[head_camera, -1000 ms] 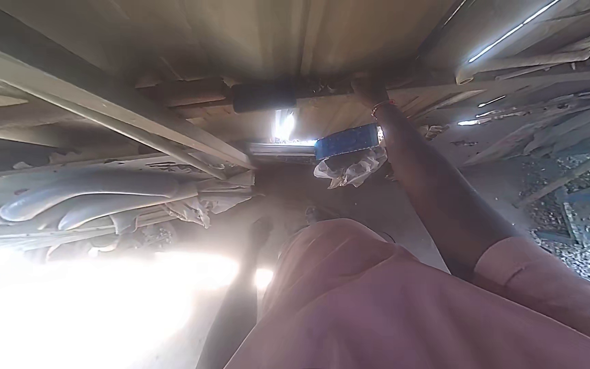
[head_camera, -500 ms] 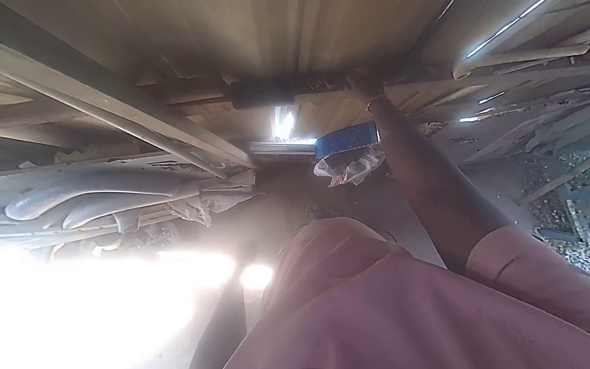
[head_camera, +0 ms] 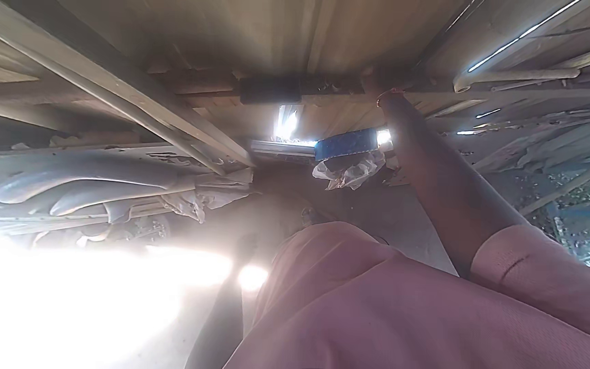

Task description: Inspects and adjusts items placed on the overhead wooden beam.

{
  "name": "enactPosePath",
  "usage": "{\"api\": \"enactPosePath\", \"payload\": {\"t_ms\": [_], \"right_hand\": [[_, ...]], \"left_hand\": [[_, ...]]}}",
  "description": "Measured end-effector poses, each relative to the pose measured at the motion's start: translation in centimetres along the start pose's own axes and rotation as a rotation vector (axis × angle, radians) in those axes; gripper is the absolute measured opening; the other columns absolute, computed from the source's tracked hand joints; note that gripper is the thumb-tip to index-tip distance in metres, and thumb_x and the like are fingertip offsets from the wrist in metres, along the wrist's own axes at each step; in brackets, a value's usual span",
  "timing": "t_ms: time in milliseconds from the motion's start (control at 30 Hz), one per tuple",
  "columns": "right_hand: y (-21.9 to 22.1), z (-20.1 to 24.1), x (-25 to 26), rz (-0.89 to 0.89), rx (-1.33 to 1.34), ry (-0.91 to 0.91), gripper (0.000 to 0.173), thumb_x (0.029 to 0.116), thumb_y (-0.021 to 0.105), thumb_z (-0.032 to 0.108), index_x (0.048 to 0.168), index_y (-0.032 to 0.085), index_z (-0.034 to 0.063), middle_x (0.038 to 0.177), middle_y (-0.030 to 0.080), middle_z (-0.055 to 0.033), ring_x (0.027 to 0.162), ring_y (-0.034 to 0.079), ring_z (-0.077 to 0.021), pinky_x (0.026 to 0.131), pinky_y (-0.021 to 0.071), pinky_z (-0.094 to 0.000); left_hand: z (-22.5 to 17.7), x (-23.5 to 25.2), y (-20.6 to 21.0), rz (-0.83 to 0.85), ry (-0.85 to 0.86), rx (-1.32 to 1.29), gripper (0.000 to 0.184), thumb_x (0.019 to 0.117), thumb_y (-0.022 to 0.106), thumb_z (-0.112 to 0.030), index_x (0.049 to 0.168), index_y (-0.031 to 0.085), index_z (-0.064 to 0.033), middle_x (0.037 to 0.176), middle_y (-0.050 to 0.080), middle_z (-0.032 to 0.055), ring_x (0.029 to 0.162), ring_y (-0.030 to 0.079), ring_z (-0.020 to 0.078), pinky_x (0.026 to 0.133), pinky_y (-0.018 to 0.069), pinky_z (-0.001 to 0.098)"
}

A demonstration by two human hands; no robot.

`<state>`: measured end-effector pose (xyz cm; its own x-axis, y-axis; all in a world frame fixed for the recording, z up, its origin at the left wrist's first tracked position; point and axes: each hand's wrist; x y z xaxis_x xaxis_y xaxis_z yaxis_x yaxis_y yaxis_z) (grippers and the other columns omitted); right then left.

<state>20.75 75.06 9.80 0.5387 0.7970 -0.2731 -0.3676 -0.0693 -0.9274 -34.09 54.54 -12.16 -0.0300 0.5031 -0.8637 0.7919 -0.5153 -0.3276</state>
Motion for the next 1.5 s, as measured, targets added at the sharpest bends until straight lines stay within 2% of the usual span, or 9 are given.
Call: {"api": "enactPosePath", "payload": {"t_ms": [200, 400, 600, 800, 933, 1100, 1200, 1333, 1500], "right_hand": [[0.9, -0.5, 0.9, -0.012, 0.092, 0.016, 0.042, 0.0993, 0.064, 0.038, 0.130, 0.069, 0.0101, 0.133, 0.066, -0.0171, 0.130, 0.059, -0.0343, 0.111, 0.0417, -0.0561], [0.7, -1.9, -1.1, -0.086, 0.299, -0.020, 0.031, 0.0990, 0.065, 0.023, 0.125, 0.071, 0.0083, 0.124, 0.071, -0.0129, 0.119, 0.065, -0.0274, 0.107, 0.0464, -0.0478], [3.2, -2.3, -3.4, -0.140, 0.295, -0.036, 0.039, 0.0894, 0.078, 0.037, 0.116, 0.072, 0.0089, 0.113, 0.073, -0.0096, 0.107, 0.069, -0.0247, 0.097, 0.0526, -0.0486], [3.9, -1.3, -3.3, -0.199, 0.296, -0.052, 0.037, 0.0915, 0.075, 0.041, 0.110, 0.074, 0.0087, 0.111, 0.073, -0.0091, 0.105, 0.069, -0.0234, 0.095, 0.0538, -0.0479], [4.2, -1.2, -3.8, -0.204, 0.241, -0.065, 0.022, 0.0938, 0.069, 0.026, 0.107, 0.072, 0.0100, 0.111, 0.072, -0.0089, 0.105, 0.069, -0.0245, 0.093, 0.0545, -0.0492], [5.4, -1.3, -3.0, -0.269, 0.293, -0.070, 0.019, 0.0924, 0.070, 0.020, 0.108, 0.071, 0.0091, 0.105, 0.072, -0.0078, 0.098, 0.069, -0.0232, 0.087, 0.0567, -0.0465], [6.1, -1.2, -3.3, -0.319, 0.333, -0.070, 0.024, 0.0919, 0.071, 0.016, 0.116, 0.069, 0.0102, 0.111, 0.072, -0.0062, 0.105, 0.068, -0.0214, 0.091, 0.0558, -0.0445], [6.3, -1.0, -3.9, -0.316, 0.186, -0.173, 0.029, 0.0994, 0.059, 0.016, 0.126, 0.070, 0.0158, 0.120, 0.072, -0.0059, 0.113, 0.068, -0.0252, 0.093, 0.0533, -0.0508], [5.6, -1.8, -4.2, -0.232, 0.031, -0.220, 0.024, 0.1026, 0.054, 0.019, 0.119, 0.070, 0.0127, 0.120, 0.072, -0.0108, 0.111, 0.069, -0.0310, 0.090, 0.0525, -0.0563]], "left_hand": [[2.9, 2.4, -0.2, -0.048, -0.024, -0.001, 0.034, 0.1051, 0.059, -0.023, 0.133, 0.064, -0.0041, 0.122, 0.070, 0.0190, 0.105, 0.071, 0.0314, 0.089, 0.0577, 0.0510], [2.4, 1.3, 0.1, -0.021, -0.032, -0.018, 0.036, 0.1061, 0.057, -0.021, 0.136, 0.060, -0.0018, 0.125, 0.068, 0.0199, 0.103, 0.070, 0.0293, 0.088, 0.0563, 0.0478], [3.5, 2.3, 0.7, -0.015, -0.021, 0.015, 0.035, 0.1045, 0.059, -0.022, 0.134, 0.062, -0.0023, 0.123, 0.070, 0.0196, 0.103, 0.072, 0.0297, 0.090, 0.0583, 0.0488], [1.2, 0.9, 0.2, -0.025, -0.003, -0.003, 0.035, 0.1058, 0.057, -0.020, 0.134, 0.061, -0.0003, 0.124, 0.068, 0.0210, 0.104, 0.070, 0.0300, 0.090, 0.0569, 0.0478], [-0.6, -1.2, 0.1, -0.023, -0.014, -0.006, 0.034, 0.1070, 0.054, -0.017, 0.135, 0.059, 0.0010, 0.128, 0.066, 0.0229, 0.109, 0.068, 0.0319, 0.094, 0.0541, 0.0491], [2.1, 0.7, 0.5, -0.036, -0.021, -0.034, 0.036, 0.1070, 0.055, -0.022, 0.135, 0.060, -0.0006, 0.126, 0.067, 0.0225, 0.109, 0.069, 0.0327, 0.092, 0.0560, 0.0513], [3.1, 1.1, 0.2, -0.026, -0.036, -0.054, 0.035, 0.1068, 0.056, -0.022, 0.135, 0.061, -0.0023, 0.127, 0.067, 0.0206, 0.111, 0.069, 0.0319, 0.094, 0.0552, 0.0512], [3.8, 0.1, 0.4, 0.009, -0.040, -0.057, 0.036, 0.1070, 0.054, -0.019, 0.137, 0.059, -0.0002, 0.128, 0.067, 0.0210, 0.112, 0.068, 0.0316, 0.095, 0.0547, 0.0501], [1.8, -4.0, 1.2, -0.035, -0.072, -0.032, 0.036, 0.1063, 0.054, -0.014, 0.138, 0.057, 0.0038, 0.128, 0.065, 0.0256, 0.107, 0.068, 0.0322, 0.093, 0.0541, 0.0469]]}}
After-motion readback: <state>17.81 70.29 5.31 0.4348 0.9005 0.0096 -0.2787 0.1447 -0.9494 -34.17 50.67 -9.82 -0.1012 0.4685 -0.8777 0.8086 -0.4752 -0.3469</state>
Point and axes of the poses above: each hand's wrist, its own x-axis towards the middle knuckle, its own y-axis out of the palm, z = x × y
